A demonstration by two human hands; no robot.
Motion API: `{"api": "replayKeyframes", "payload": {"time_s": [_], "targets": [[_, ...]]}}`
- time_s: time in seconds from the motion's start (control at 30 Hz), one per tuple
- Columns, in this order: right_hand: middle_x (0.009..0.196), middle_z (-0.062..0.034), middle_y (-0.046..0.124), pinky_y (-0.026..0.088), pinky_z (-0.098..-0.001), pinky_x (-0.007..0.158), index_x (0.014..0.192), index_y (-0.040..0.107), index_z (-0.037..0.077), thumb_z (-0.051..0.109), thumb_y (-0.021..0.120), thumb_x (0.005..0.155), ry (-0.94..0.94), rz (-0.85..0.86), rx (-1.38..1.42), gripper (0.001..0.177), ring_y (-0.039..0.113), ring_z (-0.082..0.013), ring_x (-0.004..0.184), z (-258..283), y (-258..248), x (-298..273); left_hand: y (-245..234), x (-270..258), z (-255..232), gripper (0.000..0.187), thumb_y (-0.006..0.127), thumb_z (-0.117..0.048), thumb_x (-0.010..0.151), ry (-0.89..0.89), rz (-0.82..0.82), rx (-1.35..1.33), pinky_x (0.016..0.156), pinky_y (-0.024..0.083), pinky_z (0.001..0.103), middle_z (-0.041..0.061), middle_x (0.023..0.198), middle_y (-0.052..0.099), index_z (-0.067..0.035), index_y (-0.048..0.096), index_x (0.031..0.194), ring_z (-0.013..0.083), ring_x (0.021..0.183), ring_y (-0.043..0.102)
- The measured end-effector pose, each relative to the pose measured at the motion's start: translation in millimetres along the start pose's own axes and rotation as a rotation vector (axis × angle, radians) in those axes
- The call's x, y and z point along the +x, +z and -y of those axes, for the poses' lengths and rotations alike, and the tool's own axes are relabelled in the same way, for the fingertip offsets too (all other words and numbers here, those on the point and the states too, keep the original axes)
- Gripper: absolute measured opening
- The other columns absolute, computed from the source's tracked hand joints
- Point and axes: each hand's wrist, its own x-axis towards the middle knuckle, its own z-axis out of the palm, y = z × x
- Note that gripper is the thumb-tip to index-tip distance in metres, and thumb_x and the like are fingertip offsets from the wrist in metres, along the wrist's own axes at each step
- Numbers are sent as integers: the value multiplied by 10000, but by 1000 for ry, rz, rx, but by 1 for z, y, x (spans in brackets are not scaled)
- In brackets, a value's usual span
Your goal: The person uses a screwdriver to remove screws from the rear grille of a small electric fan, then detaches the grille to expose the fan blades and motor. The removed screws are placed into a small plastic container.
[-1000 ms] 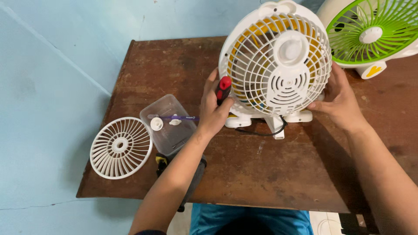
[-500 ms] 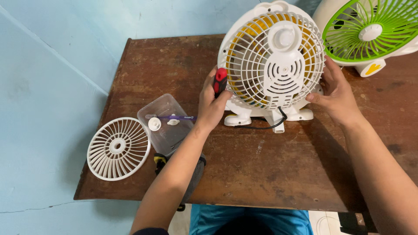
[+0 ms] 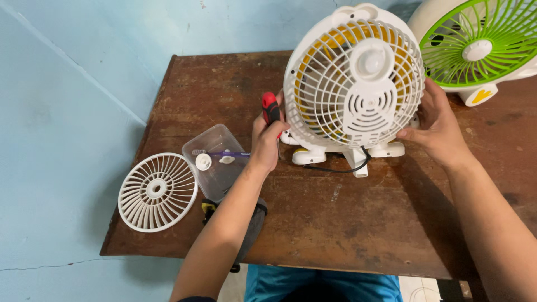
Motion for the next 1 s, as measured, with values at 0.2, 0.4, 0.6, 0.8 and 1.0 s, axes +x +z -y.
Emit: {"api": "replayKeyframes", "payload": {"time_s": [0.2, 0.4, 0.6, 0.8, 1.0], "targets": [[1721, -139, 346, 287, -451, 1319, 1684, 198, 60, 15, 869, 608, -184, 57, -194, 1269, 345, -267, 1598, 9, 1, -10, 8, -6, -26, 101, 518, -13, 790, 52, 44, -55, 1061, 429, 306, -27, 1150, 631, 25, 537, 882, 103, 1105, 609], [1676, -117, 387, 341, -449, 1279, 1663, 216, 62, 84, 899, 597, -166, 11, -205, 1266, 403, -247, 1545, 6, 1, -32, 12, -23, -35, 574, 515, -9, 787, 7, 14, -31, 1085, 464, 330, -30, 803, 412, 131, 592, 1338, 104, 846, 542], [1630, -164, 372, 342, -462, 1234, 1609, 161, 58, 100, 928, 598, -174, -25, -382, 1270, 414, -256, 1488, -6, -8, -53, 6, -29, -23, 349, 590, -43, 801, 32, -53, 129, 724, 375, 264, -37, 781, 436, 31, 623, 1141, 97, 733, 440], [1598, -189, 398, 375, -451, 1209, 1578, 207, 38, 140, 945, 597, -144, -30, -483, 1232, 447, -280, 1459, -12, -7, -63, 14, -29, -11, 76, 606, -43, 823, 81, -75, 154, 728, 416, 284, -17, 801, 557, -67, 536, 811, 99, 775, 510], [1616, -194, 395, 358, -454, 1251, 1578, 203, 45, 117, 948, 612, -169, -27, -487, 1221, 435, -292, 1495, 1, 6, -65, 20, -27, -19, 51, 584, -27, 857, 60, -128, 152, 759, 443, 288, -21, 844, 571, -67, 558, 874, 100, 808, 532]]}}
